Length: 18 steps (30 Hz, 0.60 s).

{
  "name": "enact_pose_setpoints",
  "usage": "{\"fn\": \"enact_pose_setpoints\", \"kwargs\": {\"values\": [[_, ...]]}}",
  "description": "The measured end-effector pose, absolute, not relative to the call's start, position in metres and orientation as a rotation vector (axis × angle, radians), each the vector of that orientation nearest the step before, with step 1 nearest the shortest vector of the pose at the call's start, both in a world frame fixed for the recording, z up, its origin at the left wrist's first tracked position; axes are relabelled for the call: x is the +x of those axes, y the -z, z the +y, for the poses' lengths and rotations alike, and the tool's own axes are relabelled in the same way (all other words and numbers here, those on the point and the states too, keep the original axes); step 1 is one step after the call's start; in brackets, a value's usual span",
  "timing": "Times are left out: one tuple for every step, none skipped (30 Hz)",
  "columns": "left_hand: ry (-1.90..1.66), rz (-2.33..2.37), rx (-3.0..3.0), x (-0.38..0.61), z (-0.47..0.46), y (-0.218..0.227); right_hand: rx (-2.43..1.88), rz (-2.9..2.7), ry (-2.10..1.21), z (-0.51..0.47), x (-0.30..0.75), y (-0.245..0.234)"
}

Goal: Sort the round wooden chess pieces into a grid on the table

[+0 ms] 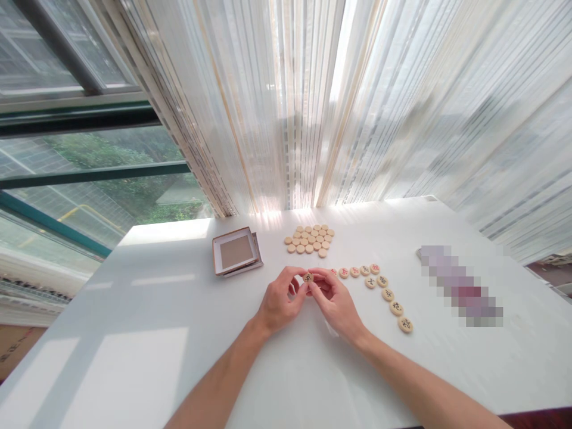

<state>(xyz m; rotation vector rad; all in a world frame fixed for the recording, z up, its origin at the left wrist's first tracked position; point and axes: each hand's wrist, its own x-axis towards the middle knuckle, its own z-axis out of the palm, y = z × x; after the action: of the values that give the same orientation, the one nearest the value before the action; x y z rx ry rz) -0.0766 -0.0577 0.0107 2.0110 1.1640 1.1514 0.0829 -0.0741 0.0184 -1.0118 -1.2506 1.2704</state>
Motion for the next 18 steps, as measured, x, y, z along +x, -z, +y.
{"fn": "enact_pose_setpoints", "kwargs": {"values": [[-1.155, 1.167, 2.009, -0.0763, -0.0575, -0.0107, -1.022, -1.256, -1.251, -0.0741, 0.0831, -0.0187], [-1.162, 1.172, 2.003, -0.076, -0.0573, -0.0106, -1.032, -1.26, -1.235, -0.0741, 0.0833, -0.019], [-1.17, 1.179, 1.992, -0.0757, -0.057, -0.0104, -1.04, -1.264, -1.224, -0.0743, 0.0834, -0.0192], [-1.178, 1.187, 1.98, -0.0755, -0.0568, -0.0101, -1.045, -1.268, -1.22, -0.0745, 0.0835, -0.0194], [-1.184, 1.196, 1.966, -0.0753, -0.0565, -0.0097, -1.05, -1.271, -1.217, -0.0749, 0.0835, -0.0194], [-1.184, 1.205, 1.953, -0.0753, -0.0563, -0.009, -1.052, -1.276, -1.219, -0.0752, 0.0834, -0.0193], [-1.178, 1.211, 1.938, -0.0754, -0.0561, -0.0082, -1.051, -1.284, -1.223, -0.0756, 0.0832, -0.019], [-1.168, 1.214, 1.923, -0.0756, -0.056, -0.0073, -1.045, -1.292, -1.229, -0.0759, 0.083, -0.0185], [-1.158, 1.215, 1.908, -0.0759, -0.056, -0.0062, -1.036, -1.3, -1.235, -0.0763, 0.0826, -0.018], [-1.151, 1.215, 1.893, -0.0762, -0.0559, -0.0052, -1.025, -1.307, -1.242, -0.0766, 0.0822, -0.0174], [-1.149, 1.216, 1.877, -0.0765, -0.0559, -0.0041, -1.014, -1.313, -1.248, -0.0768, 0.0818, -0.0169], [-1.154, 1.216, 1.86, -0.0767, -0.0558, -0.0031, -1.005, -1.316, -1.252, -0.077, 0.0814, -0.0165], [-1.162, 1.217, 1.842, -0.0769, -0.0557, -0.0023, -0.998, -1.318, -1.255, -0.0771, 0.081, -0.0162], [-1.168, 1.218, 1.824, -0.077, -0.0555, -0.0017, -0.994, -1.322, -1.255, -0.0772, 0.0808, -0.016], [-1.17, 1.214, 1.806, -0.0772, -0.0553, -0.0014, -0.992, -1.329, -1.255, -0.0772, 0.0806, -0.016], [-1.169, 1.207, 1.792, -0.0774, -0.055, -0.0013, -0.992, -1.338, -1.252, -0.0772, 0.0804, -0.0161], [-1.168, 1.202, 1.779, -0.0776, -0.0548, -0.0015, -0.995, -1.348, -1.249, -0.0771, 0.0804, -0.0163], [-1.168, 1.2, 1.769, -0.0779, -0.0546, -0.0019, -0.999, -1.361, -1.245, -0.077, 0.0805, -0.0165]]}}
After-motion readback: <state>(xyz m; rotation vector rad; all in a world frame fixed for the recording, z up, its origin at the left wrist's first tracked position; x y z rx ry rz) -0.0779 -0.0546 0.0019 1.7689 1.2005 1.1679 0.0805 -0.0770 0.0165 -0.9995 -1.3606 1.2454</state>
